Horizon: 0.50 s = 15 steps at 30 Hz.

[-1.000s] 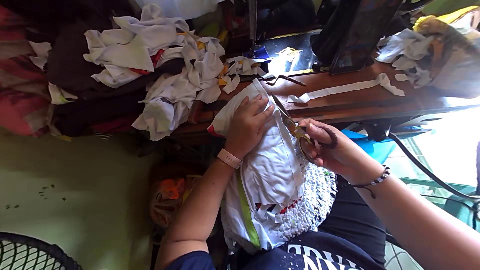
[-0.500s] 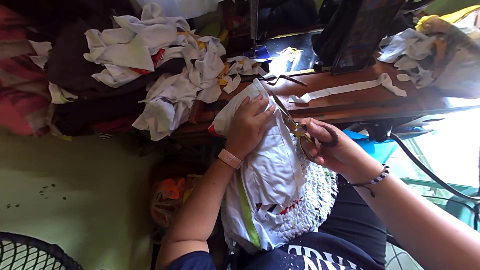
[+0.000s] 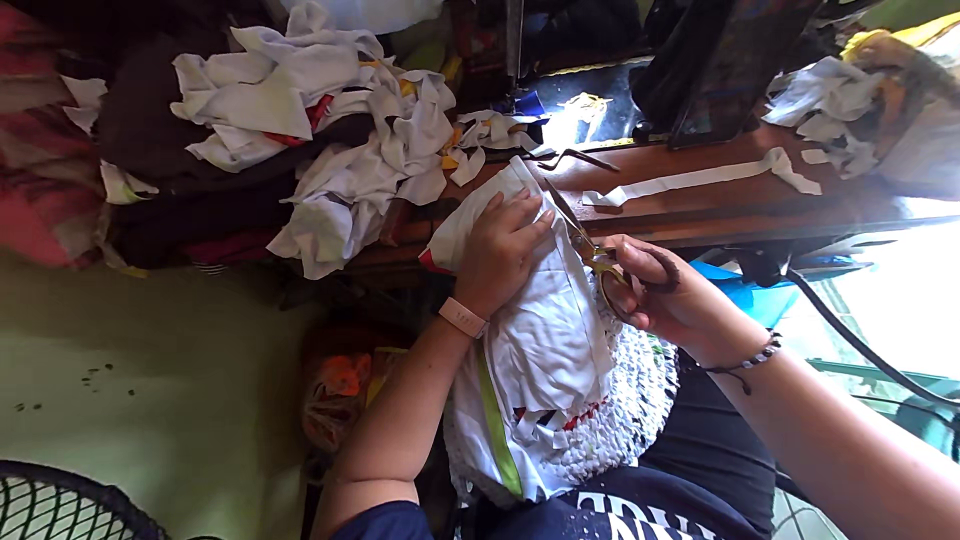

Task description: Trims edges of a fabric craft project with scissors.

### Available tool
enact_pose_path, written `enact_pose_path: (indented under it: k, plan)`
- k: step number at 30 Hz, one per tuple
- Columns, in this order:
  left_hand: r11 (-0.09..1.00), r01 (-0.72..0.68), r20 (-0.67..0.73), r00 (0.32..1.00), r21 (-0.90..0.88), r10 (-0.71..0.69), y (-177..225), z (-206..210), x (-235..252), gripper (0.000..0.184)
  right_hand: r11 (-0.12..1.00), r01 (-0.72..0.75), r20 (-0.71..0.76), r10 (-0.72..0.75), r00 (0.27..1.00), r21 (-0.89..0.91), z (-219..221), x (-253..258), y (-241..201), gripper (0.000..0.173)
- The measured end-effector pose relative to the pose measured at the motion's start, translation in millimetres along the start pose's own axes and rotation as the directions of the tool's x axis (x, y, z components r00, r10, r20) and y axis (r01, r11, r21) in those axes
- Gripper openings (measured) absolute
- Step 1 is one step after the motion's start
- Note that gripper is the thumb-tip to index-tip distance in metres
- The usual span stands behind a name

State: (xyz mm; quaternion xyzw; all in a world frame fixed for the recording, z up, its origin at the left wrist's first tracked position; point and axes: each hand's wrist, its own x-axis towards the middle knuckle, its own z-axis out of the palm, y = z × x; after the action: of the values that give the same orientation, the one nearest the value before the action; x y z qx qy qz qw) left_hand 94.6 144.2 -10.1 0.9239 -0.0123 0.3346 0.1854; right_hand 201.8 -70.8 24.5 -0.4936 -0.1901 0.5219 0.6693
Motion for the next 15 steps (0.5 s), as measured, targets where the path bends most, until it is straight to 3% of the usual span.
enact_pose_path:
  k: [7,15]
  plan:
    - [1.0,-0.006,0.001,1.0,-0.016,0.006,-1,0,0,0.035,0.999,0.028,0.021,-0.028,0.999,0.016,0,4,-1,0.016]
    - [1.0,-0.001,0.017,1.0,0.002,0.001,0,-1,0,0.035,0.997,-0.015,-0.027,0.013,1.0,-0.069,8,11,-13,0.021]
